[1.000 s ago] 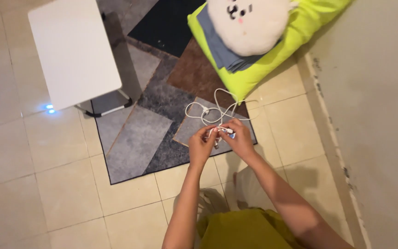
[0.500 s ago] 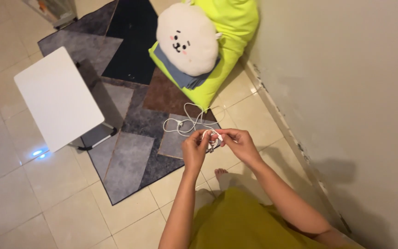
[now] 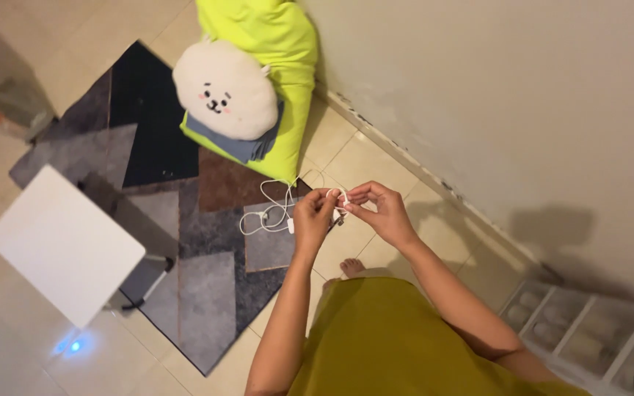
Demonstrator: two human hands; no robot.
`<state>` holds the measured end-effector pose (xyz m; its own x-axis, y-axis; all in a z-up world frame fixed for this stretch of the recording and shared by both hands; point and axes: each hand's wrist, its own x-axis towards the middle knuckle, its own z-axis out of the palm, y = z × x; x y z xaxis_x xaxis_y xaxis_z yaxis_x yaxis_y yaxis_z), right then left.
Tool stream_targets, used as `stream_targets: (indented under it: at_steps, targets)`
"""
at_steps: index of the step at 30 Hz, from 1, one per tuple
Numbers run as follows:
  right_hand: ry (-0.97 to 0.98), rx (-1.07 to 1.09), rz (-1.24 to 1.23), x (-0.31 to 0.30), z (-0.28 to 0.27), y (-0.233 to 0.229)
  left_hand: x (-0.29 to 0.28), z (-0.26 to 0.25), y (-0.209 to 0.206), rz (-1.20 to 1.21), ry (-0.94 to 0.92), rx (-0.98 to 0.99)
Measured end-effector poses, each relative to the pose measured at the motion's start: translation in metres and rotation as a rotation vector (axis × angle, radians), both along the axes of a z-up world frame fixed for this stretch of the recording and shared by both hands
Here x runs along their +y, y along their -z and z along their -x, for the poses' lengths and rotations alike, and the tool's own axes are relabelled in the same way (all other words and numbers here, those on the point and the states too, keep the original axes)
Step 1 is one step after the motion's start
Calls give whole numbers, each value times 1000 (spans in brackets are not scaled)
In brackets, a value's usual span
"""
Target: Coiling a power strip cable and placing it onto a storage shelf for organization.
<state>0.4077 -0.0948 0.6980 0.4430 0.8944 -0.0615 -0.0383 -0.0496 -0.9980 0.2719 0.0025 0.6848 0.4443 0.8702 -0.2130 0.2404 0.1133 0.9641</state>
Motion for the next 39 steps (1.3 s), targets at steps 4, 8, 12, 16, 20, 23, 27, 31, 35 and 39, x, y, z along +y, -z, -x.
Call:
stream_targets:
  at_steps: [4,8,12,16,20,23,27,31,35,39]
  targets:
    - [258,-500,-102,-24,18,-14,-6,-7,-17,41,153,-116]
    - [430,-753,-116,-46,39,-17,-18,-13,-18,27,278,-135]
    - [588,-781,-110,-75,47,-27,-38,-23,-35,16,411,-154]
    - [679,-524,-77,-109,37,-30,-62,-37,-29,22,564,-177]
    - [650,-150,3,-150,25,-15,-96,-56,-29,-1,707,-164]
    - [711,-44,62,-180,9,-5,-123,-79,-37,-13,818,-159]
    - [751,191,-64,-235,-14,-6,-158,-120,-30,-31,920,-197]
    - [735,423,-251,-295,-35,-20,-203,-166,-24,103,1060,-151]
    - [805,347,-256,-354,-60,-24,-260,-210,-34,180,1185,-114]
    - [961,250,-267,-412,-88,-16,-316,-246,-59,255,1306,-119]
